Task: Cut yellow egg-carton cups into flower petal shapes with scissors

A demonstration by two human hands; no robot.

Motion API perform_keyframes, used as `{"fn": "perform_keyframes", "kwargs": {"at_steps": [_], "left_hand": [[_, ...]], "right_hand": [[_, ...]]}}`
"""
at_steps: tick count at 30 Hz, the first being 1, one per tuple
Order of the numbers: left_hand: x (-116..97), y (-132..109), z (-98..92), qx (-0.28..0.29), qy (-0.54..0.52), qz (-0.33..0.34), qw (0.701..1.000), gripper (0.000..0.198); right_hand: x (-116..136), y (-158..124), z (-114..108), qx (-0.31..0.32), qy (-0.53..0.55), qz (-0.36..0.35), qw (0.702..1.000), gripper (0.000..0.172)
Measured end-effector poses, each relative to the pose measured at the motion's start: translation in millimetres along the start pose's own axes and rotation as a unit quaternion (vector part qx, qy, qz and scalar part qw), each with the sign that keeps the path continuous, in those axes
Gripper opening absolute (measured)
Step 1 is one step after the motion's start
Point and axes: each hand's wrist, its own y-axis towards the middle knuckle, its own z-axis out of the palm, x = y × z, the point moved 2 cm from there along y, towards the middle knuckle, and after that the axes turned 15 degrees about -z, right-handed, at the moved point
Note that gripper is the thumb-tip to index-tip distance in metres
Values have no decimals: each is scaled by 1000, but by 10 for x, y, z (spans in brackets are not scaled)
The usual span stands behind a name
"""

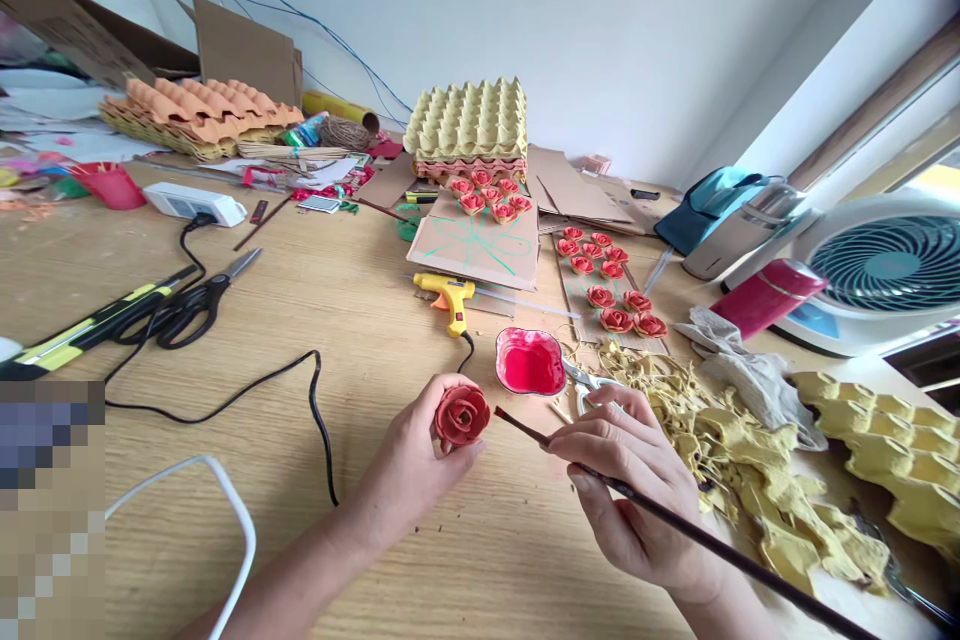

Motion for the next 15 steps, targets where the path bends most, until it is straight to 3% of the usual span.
{"fn": "perform_keyframes", "kwargs": {"at_steps": [8, 15], "left_hand": [[110, 85, 7, -3, -52, -31, 998, 46], [194, 133, 64, 15, -70, -36, 997, 44]], "right_hand": [[-234, -145, -2, 8, -170, 84, 982, 17], [-357, -218, 47, 27, -203, 118, 972, 10]]}}
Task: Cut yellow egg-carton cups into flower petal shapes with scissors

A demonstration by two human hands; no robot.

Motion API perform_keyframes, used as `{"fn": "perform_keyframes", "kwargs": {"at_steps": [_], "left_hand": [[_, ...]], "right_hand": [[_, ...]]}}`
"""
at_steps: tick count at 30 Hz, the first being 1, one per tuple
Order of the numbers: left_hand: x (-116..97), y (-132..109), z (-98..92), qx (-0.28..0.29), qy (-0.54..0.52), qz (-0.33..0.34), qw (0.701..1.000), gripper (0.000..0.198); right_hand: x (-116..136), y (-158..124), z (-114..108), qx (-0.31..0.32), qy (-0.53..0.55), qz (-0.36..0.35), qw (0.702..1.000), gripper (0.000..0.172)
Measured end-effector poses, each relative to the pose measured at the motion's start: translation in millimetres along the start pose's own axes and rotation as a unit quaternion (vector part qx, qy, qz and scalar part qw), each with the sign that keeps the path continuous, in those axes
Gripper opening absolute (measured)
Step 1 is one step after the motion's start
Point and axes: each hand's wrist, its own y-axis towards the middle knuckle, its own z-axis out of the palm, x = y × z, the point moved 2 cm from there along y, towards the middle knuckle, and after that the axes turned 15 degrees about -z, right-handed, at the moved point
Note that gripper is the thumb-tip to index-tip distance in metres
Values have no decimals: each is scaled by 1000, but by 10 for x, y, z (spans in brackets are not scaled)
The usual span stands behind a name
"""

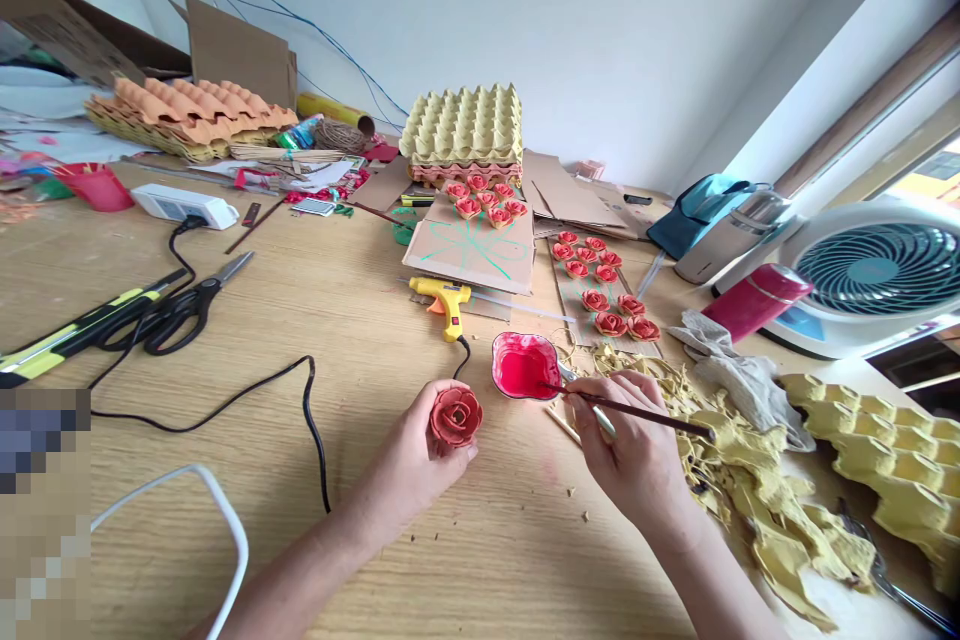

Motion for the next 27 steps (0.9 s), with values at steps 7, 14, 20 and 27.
{"fn": "perform_keyframes", "kwargs": {"at_steps": [7, 14, 20, 27], "left_hand": [[-28, -56, -11, 8, 18, 6, 1000, 44], [-105, -116, -13, -14, 74, 40, 996, 46], [-132, -139, -15, -27, 105, 67, 992, 45], [-163, -155, -4, -3, 91, 67, 994, 44]], "right_hand": [[5, -9, 6, -4, 6, 6, 1000, 11], [2, -49, -75, -86, 65, 92, 990, 12], [145, -38, -116, -134, 155, 49, 978, 19], [292, -23, -31, -86, 185, -16, 979, 22]]}}
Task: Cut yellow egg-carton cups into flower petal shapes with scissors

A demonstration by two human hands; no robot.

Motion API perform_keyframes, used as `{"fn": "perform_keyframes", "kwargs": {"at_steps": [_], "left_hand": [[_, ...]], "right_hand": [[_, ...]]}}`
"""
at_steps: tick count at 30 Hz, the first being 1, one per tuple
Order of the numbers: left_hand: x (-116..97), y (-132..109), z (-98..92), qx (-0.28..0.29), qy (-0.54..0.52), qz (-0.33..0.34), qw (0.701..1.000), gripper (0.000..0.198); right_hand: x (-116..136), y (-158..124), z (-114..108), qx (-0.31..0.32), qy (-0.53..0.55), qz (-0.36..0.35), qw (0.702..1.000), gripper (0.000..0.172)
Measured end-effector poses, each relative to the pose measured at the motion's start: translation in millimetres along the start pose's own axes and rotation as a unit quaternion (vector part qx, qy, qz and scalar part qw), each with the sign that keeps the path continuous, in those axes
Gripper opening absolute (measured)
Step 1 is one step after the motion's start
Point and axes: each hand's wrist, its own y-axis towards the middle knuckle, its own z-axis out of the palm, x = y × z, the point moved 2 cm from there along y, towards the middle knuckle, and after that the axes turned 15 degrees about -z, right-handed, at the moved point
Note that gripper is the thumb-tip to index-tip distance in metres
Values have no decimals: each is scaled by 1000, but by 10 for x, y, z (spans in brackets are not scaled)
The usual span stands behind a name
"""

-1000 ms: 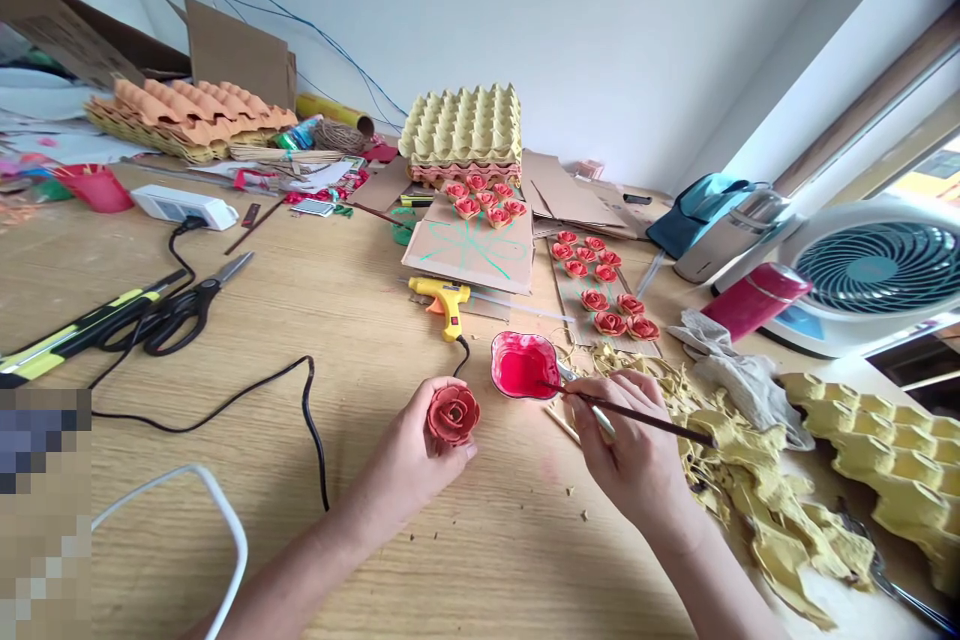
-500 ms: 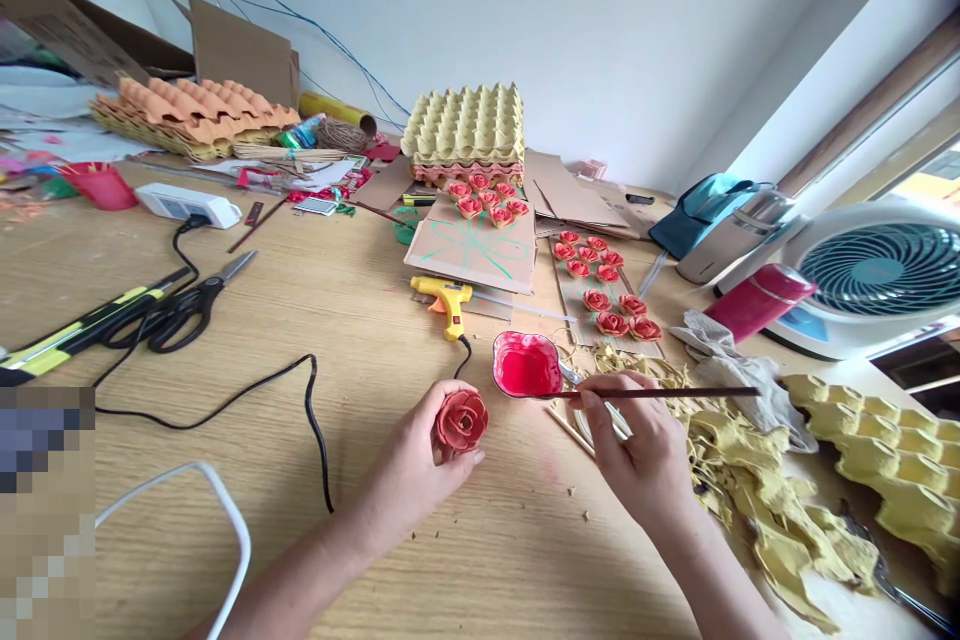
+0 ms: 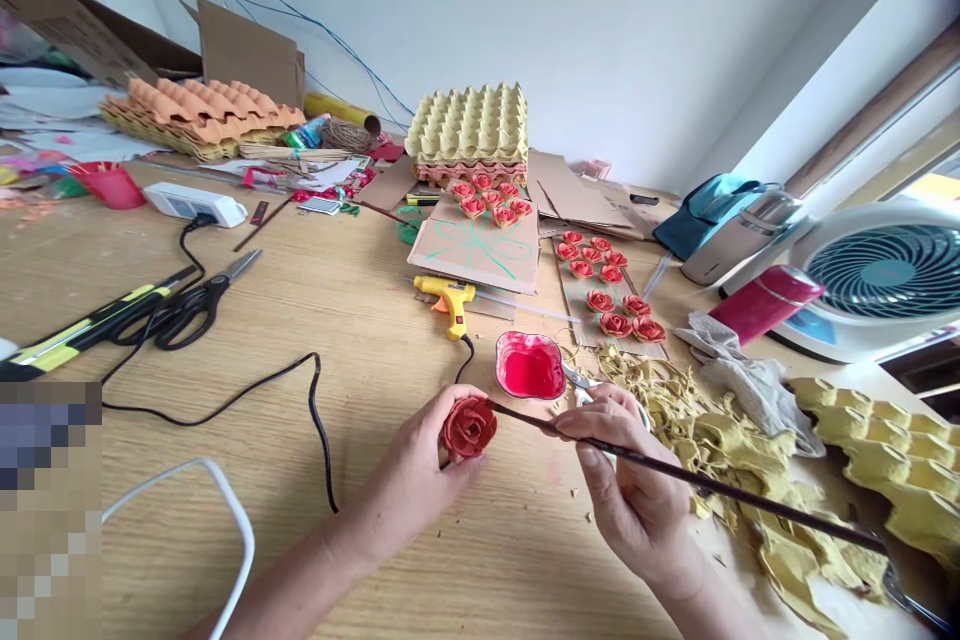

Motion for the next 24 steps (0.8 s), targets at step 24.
{"fn": "perform_keyframes", "kwargs": {"at_steps": [24], "left_hand": [[-17, 32, -21, -7, -45, -23, 999, 40]], "right_hand": [[28, 74, -24, 28, 4, -19, 999, 23]]}}
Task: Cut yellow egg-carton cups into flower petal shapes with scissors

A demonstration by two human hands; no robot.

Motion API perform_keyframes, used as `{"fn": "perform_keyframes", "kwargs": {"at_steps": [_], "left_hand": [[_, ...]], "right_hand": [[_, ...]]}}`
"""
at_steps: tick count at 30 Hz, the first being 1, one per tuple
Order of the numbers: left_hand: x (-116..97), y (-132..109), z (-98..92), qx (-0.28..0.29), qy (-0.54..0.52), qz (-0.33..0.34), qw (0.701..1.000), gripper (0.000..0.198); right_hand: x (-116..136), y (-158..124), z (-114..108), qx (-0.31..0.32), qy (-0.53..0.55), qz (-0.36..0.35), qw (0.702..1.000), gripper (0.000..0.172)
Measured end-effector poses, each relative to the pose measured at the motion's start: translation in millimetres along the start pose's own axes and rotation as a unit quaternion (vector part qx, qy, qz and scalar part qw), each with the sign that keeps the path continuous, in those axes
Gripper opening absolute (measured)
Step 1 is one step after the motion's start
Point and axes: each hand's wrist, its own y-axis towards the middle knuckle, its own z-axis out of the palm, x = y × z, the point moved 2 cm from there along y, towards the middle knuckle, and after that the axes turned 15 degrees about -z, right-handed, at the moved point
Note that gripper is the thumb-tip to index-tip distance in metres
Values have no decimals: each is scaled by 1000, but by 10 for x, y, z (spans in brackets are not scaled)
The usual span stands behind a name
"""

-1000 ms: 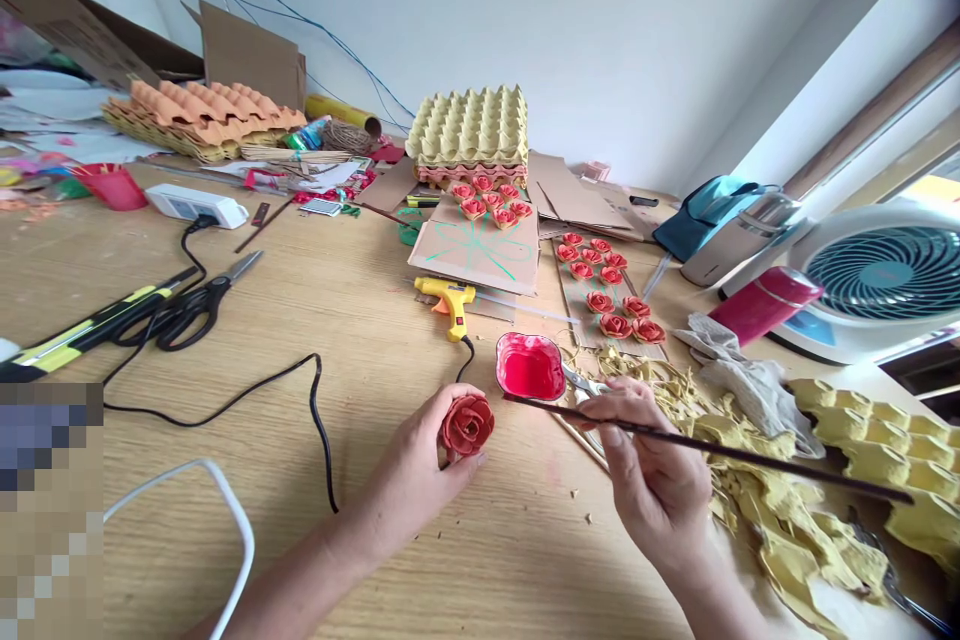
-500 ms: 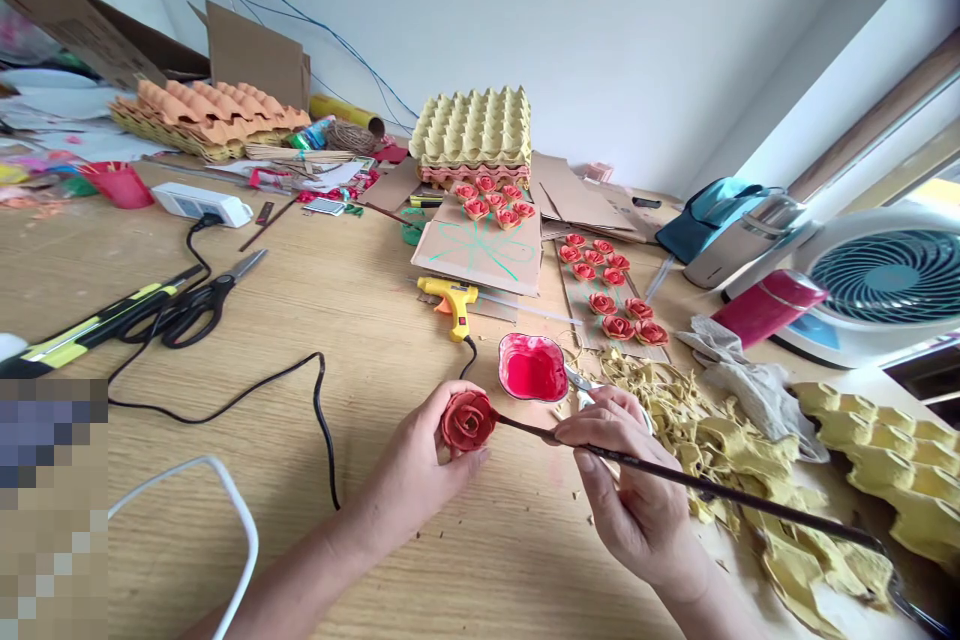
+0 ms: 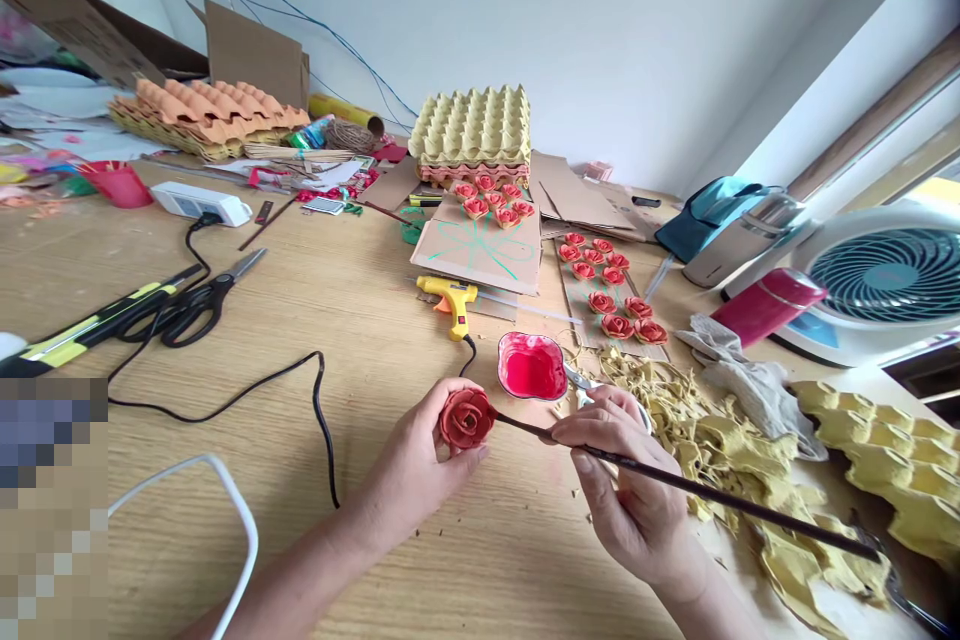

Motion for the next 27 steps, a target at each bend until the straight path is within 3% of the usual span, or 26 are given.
{"fn": "perform_keyframes", "kwargs": {"at_steps": [9, 16, 22, 27], "left_hand": [[2, -19, 0, -17, 32, 21, 999, 39], [-12, -20, -2, -26, 47, 24, 998, 39], [-21, -28, -2, -30, 57, 32, 997, 39], [-9, -3, -11, -30, 38, 23, 999, 38]], "right_hand": [[-3, -12, -6, -17, 9, 9, 1000, 24], [3, -5, 18, 15, 15, 15, 1000, 21], [4, -25, 20, -19, 37, 27, 999, 23], [-41, -40, 11, -11, -4, 14, 1000, 23]]}}
